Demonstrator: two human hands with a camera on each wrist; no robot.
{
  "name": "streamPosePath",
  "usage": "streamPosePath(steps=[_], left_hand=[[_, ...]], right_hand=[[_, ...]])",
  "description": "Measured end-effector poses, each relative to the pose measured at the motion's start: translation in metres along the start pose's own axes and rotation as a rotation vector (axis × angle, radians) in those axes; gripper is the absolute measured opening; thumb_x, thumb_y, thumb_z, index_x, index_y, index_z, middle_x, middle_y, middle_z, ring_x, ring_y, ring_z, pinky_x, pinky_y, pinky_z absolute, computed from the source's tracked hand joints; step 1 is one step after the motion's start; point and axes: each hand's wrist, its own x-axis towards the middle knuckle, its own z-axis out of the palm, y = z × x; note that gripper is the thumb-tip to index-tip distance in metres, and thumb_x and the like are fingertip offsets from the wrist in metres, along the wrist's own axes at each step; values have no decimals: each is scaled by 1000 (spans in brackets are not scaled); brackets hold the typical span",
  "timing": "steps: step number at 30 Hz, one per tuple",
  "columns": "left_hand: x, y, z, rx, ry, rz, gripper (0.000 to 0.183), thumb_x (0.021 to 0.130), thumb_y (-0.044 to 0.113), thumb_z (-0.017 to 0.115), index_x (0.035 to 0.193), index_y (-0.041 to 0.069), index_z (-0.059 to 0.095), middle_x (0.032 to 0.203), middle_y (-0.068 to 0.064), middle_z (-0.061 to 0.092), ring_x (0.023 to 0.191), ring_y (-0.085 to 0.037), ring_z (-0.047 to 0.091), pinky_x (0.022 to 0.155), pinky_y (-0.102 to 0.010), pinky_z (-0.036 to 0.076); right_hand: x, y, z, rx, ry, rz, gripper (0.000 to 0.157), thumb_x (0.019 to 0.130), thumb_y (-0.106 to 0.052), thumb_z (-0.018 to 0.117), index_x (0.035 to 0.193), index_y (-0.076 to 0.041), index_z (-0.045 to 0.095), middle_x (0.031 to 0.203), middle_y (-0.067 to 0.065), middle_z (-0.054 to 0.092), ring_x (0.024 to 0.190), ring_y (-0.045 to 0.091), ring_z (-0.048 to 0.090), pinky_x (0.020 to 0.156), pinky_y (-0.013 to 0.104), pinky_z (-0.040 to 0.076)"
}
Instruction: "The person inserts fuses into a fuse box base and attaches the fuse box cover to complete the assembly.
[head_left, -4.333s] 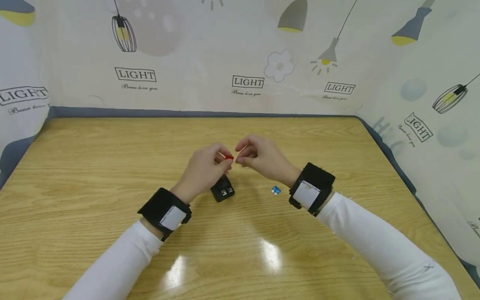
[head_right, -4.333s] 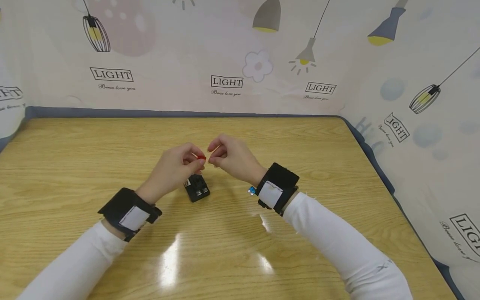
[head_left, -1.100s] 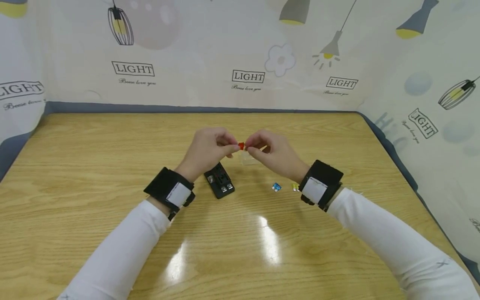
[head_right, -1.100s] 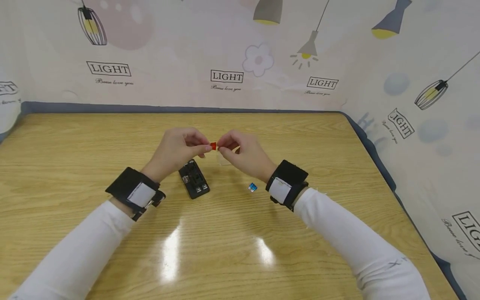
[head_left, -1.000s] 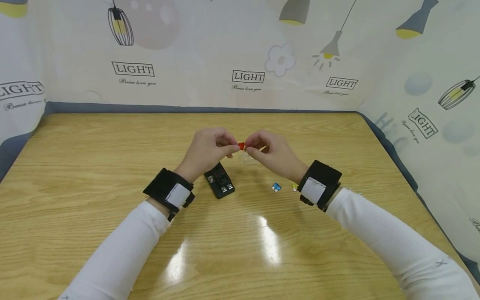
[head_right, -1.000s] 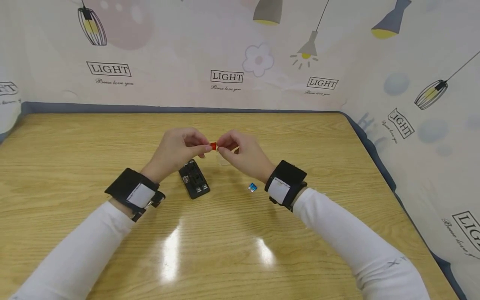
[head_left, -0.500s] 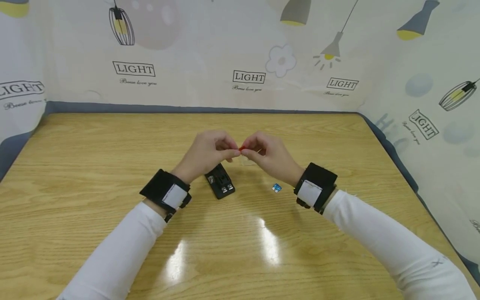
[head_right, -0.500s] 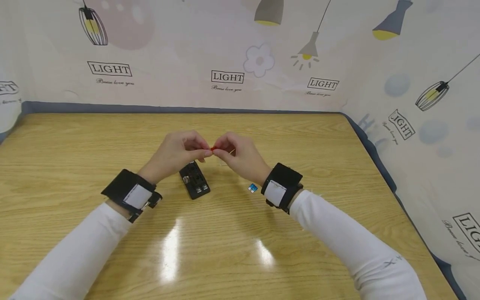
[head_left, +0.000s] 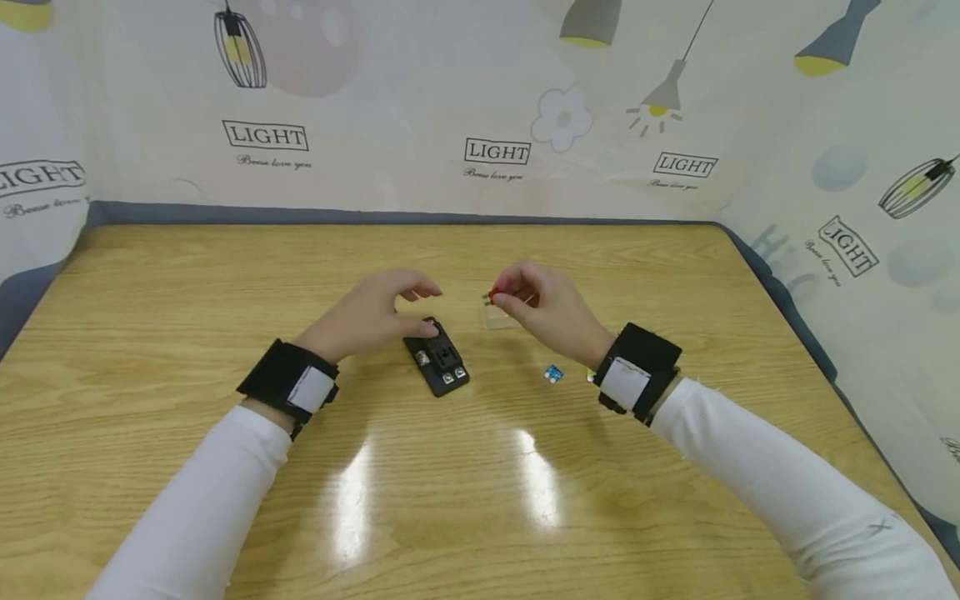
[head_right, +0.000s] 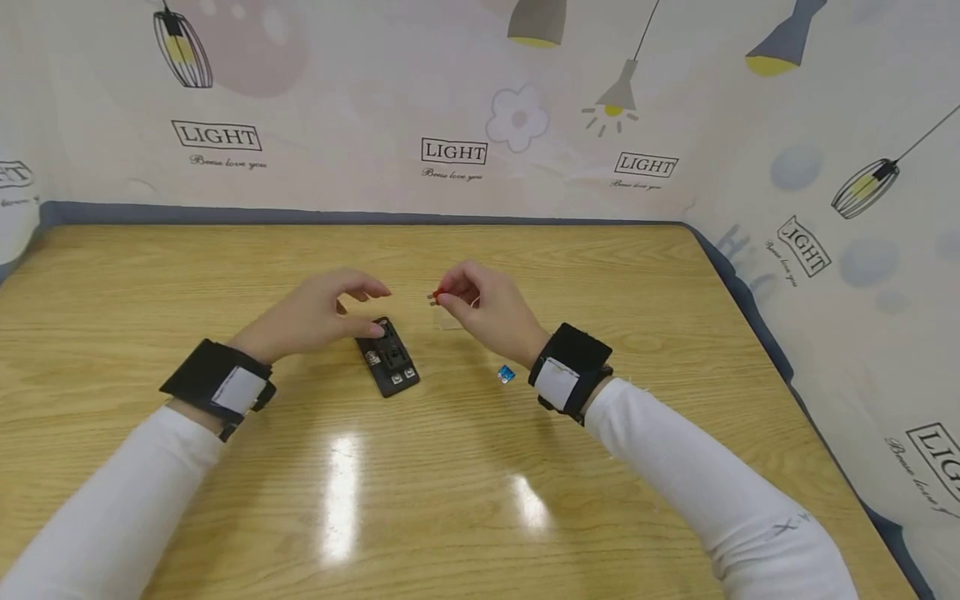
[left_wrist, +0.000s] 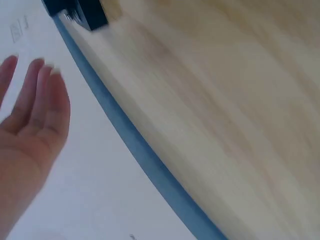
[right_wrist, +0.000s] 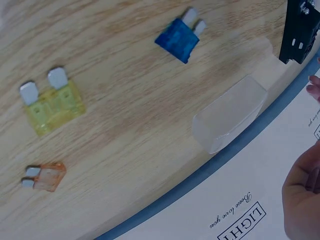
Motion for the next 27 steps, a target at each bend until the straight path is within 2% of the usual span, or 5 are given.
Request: streamPosePath(steps=[5,10,17,27], left_hand=[[1,-10,-7,38,-153,-19,72,77,21,80,139,6,49,144,-17,49,124,-37,47,103,-57,42],[3,-16,-4,113,-236,12,85,70,22,85,143,5,44,148,-20,44,130,-39,42,109,-58,35],[7,-17,-1,145,-277,83,88,66,20,87,142,2,45,151,-23,40,139,-37,32,117,-56,23],[13,-19,0,197,-301,85,79,65,22,87,136,8,54,142,-17,50,131,-34,40,112,-55,31]], right_hand=[[0,2,-1,-29,-1,10,13,92,-8,62,102,1,62,99,19,71,82,33,65,68,37,53],[-1,4,-1,-57,-3,8,13,93,-10,62,102,-1,63,98,15,72,81,24,65,69,36,54],[-2,6,-1,-61,-15,1,12,92,-9,63,101,0,64,96,18,72,78,20,63,67,35,52],[-4,11,0,-64,-31,25,13,93,-9,62,101,0,63,96,18,71,77,22,62,66,35,50]])
